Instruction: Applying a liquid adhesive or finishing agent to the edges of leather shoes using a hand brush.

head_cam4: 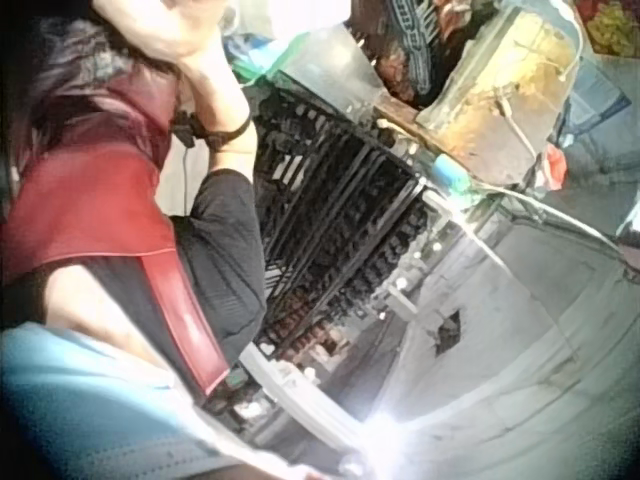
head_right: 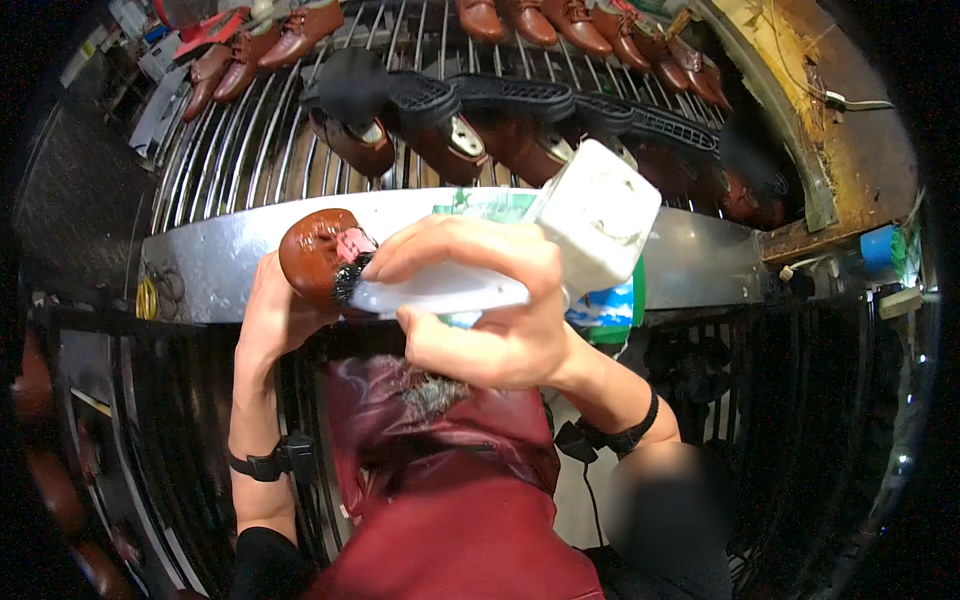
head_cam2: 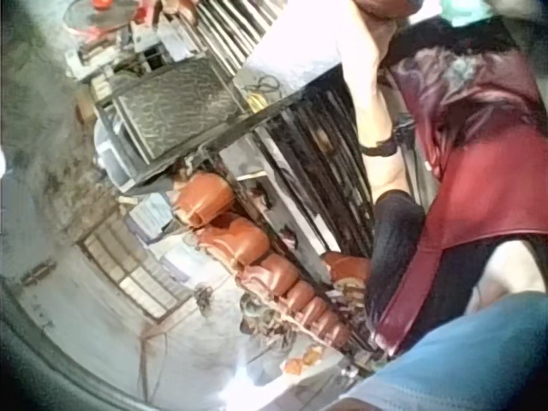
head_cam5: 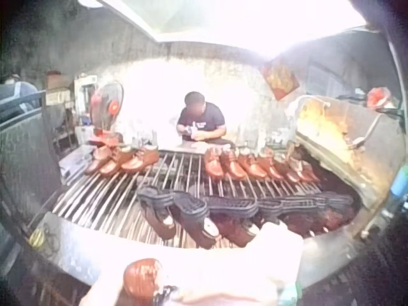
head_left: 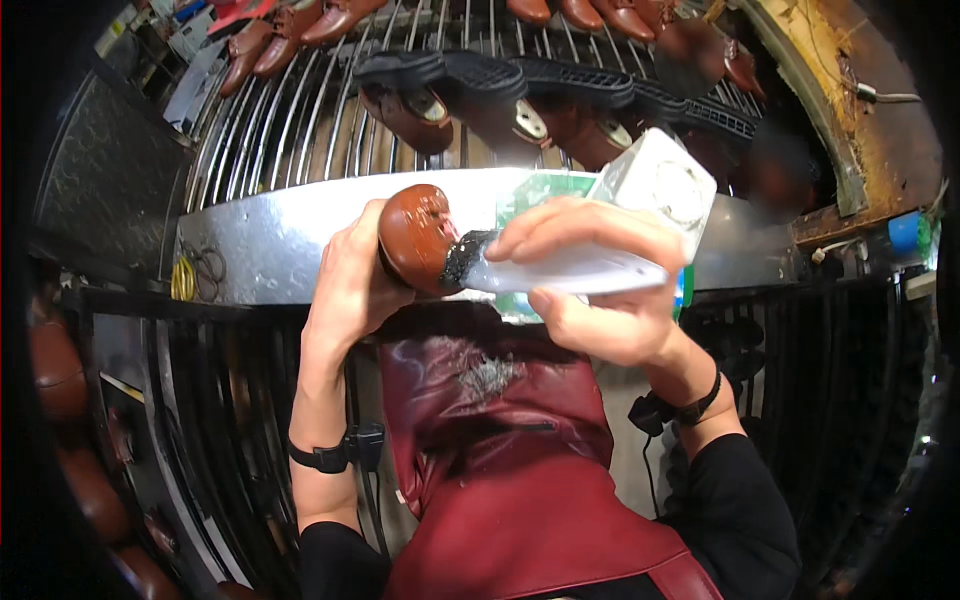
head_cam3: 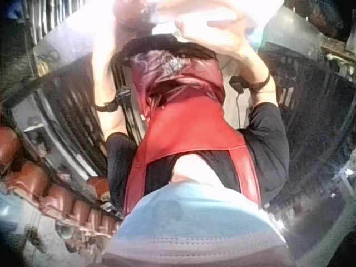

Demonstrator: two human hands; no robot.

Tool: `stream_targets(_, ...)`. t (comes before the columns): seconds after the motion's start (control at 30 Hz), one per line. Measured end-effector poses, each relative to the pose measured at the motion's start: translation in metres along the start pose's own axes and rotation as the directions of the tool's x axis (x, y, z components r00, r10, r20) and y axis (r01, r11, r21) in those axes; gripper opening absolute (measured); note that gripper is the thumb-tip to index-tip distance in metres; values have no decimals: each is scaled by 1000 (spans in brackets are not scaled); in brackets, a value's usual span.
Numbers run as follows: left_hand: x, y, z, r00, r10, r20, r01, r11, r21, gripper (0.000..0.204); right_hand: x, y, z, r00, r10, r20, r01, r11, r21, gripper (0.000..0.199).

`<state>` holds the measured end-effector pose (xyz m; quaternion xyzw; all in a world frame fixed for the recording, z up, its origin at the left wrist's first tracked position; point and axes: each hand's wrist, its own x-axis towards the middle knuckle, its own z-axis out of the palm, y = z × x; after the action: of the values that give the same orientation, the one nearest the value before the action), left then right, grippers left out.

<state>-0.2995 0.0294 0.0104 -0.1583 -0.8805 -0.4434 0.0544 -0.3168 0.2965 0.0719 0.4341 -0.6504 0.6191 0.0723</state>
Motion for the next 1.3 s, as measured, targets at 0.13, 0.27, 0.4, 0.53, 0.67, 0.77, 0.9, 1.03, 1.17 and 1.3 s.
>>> stream_targets(0.13, 7, -36, -2, 998, -51, -22, 45, 976, -215, 76, -42, 41, 6, 925, 346, -158, -348, 937, 14, 28)
stream_targets(0.27, -9, -89, 19, 859, -510, -53, 244, 498, -832, 82, -108, 58, 20, 739, 529, -417, -500, 846, 188, 16)
stream_targets(0.4, -39, -70, 27, 938, -270, -218, 3, 634, -773, 84, -152, 32, 2, 608, 389, -692, -548, 836, -11, 17)
stream_targets(0.53, -89, -74, 60, 911, -387, -144, 80, 508, -858, 88, -167, 42, -2, 590, 272, -760, -586, 792, -171, 18)
stream_targets(0.67, -124, -60, 89, 894, -447, -32, 226, 512, -829, 90, -164, 47, 20, 274, 551, -788, -619, 728, 293, 18)
stream_targets(0.77, -133, -52, 92, 887, -461, 28, 300, 530, -793, 85, -157, 38, 8, 166, 659, -734, -414, 722, 554, 28)
stream_targets(0.9, -131, -28, 89, 885, -463, 52, 312, 504, -806, 81, -130, 28, -1, 365, 769, -524, -227, 620, 751, 20)
stream_targets(1.03, -130, -19, 88, 878, -477, 37, 282, 451, -847, 78, -110, 27, 9, 498, 729, -470, -299, 653, 696, 14)
stream_targets(1.17, -129, -22, 85, 867, -495, 56, 281, 394, -875, 76, -127, 8, 26, 624, 667, -408, -422, 727, 542, 17)
stream_targets(1.3, -124, -25, 80, 893, -440, 96, 257, 324, -910, 68, -145, -5, 57, 745, 559, -364, -392, 809, 439, 16)
